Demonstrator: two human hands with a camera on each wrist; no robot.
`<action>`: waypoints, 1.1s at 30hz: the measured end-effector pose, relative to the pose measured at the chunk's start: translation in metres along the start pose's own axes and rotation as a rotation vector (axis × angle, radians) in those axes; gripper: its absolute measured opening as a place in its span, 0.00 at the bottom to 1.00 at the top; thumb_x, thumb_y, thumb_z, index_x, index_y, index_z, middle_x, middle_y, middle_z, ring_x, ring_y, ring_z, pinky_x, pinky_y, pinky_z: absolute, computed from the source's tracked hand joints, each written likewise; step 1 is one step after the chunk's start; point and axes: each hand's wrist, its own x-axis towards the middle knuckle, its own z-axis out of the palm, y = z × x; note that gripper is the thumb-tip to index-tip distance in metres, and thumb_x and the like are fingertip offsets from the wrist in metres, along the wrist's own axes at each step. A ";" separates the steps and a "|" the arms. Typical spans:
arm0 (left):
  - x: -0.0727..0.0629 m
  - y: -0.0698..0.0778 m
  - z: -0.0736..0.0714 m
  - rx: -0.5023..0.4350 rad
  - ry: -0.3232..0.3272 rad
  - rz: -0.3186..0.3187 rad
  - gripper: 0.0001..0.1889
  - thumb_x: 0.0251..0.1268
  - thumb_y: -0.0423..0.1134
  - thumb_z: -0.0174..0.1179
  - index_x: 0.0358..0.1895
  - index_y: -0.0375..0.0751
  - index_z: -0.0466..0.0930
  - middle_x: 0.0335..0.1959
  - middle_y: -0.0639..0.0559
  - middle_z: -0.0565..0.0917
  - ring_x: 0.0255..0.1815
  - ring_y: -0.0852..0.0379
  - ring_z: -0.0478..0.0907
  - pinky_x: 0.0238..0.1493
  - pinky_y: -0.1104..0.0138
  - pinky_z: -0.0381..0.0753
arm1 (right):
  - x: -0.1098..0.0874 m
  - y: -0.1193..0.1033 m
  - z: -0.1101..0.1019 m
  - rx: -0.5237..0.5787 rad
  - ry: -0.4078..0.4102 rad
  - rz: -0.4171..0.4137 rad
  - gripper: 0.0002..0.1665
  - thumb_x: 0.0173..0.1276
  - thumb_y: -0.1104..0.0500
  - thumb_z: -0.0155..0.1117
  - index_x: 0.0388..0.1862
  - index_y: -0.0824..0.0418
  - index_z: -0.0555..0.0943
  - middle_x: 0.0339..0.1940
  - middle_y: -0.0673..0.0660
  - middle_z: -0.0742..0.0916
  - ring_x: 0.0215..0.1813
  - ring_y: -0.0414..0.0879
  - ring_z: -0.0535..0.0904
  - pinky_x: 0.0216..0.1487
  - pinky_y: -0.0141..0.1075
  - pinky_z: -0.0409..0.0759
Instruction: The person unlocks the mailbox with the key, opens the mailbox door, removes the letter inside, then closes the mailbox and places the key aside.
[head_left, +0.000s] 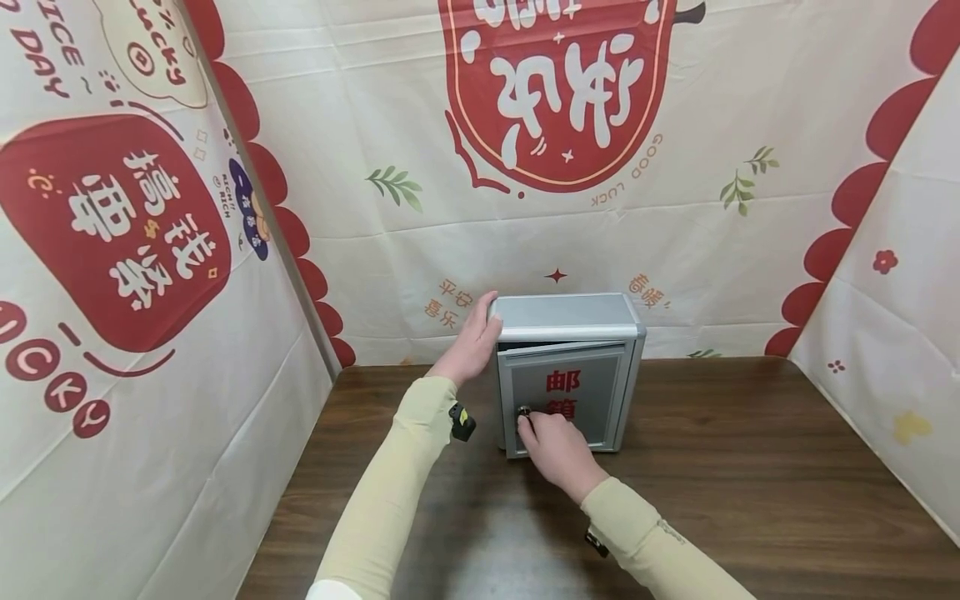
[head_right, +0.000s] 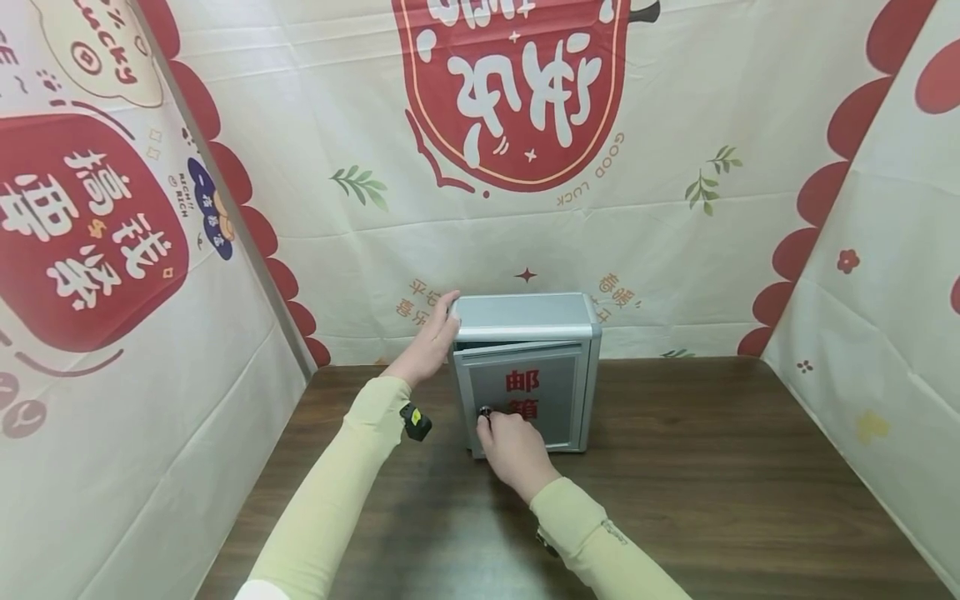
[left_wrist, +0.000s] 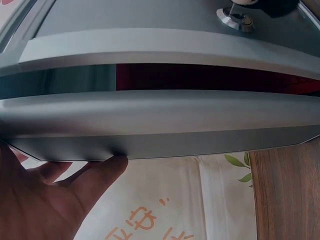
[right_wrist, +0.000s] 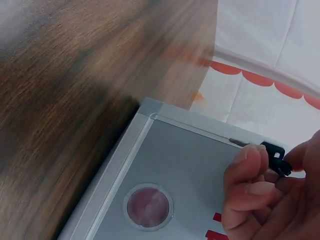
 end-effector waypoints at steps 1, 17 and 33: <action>0.000 0.000 0.000 0.001 -0.002 -0.004 0.29 0.74 0.47 0.33 0.75 0.43 0.46 0.73 0.42 0.54 0.72 0.50 0.53 0.69 0.59 0.55 | -0.001 0.000 0.000 0.001 0.006 -0.004 0.23 0.75 0.51 0.50 0.17 0.55 0.71 0.11 0.49 0.71 0.13 0.42 0.65 0.16 0.35 0.65; 0.001 0.000 -0.006 0.016 -0.009 0.029 0.30 0.74 0.47 0.31 0.74 0.37 0.46 0.73 0.39 0.54 0.72 0.48 0.53 0.70 0.57 0.54 | 0.002 -0.032 -0.069 -0.168 0.472 -0.594 0.20 0.62 0.58 0.58 0.52 0.65 0.78 0.51 0.60 0.78 0.51 0.54 0.74 0.55 0.48 0.72; -0.001 0.003 -0.003 0.022 -0.024 0.011 0.29 0.75 0.47 0.31 0.74 0.40 0.45 0.71 0.38 0.55 0.69 0.48 0.56 0.68 0.56 0.57 | 0.023 -0.041 -0.063 -0.271 0.391 -0.609 0.25 0.64 0.58 0.62 0.60 0.65 0.76 0.56 0.61 0.77 0.60 0.56 0.70 0.63 0.50 0.64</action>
